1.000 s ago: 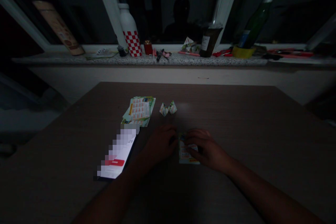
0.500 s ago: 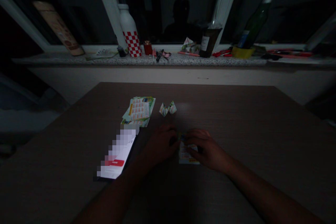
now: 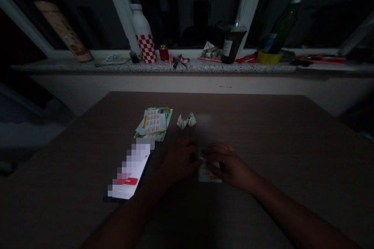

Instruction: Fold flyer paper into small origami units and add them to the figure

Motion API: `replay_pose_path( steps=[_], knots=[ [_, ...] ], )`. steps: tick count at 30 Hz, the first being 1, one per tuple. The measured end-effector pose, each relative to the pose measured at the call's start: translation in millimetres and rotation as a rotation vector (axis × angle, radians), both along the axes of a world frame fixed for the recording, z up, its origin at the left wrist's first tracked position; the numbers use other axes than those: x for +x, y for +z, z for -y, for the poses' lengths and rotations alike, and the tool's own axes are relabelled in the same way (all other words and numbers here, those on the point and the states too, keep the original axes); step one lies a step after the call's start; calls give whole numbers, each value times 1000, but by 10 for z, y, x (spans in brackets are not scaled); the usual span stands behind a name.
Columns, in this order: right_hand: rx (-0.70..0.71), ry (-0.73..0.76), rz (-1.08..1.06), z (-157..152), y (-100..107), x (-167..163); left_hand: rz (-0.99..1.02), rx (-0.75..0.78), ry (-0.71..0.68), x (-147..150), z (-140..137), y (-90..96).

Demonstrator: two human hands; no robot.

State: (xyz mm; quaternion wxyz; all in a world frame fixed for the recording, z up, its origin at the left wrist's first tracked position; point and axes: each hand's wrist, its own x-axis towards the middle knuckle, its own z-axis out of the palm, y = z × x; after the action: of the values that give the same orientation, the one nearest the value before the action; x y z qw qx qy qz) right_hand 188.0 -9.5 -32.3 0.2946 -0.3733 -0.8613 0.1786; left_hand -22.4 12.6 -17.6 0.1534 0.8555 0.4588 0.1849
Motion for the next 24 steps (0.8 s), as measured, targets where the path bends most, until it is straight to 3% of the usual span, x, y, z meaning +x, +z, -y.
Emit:
replay_pose_path(
  steps=[18,24],
  knots=[
    [-24,-100,70,24,59,49,-22,-41,19,8,0,0],
    [-44,-160,72,5,-22,137,-26,-53,20,-9,-5,-21]
  ],
)
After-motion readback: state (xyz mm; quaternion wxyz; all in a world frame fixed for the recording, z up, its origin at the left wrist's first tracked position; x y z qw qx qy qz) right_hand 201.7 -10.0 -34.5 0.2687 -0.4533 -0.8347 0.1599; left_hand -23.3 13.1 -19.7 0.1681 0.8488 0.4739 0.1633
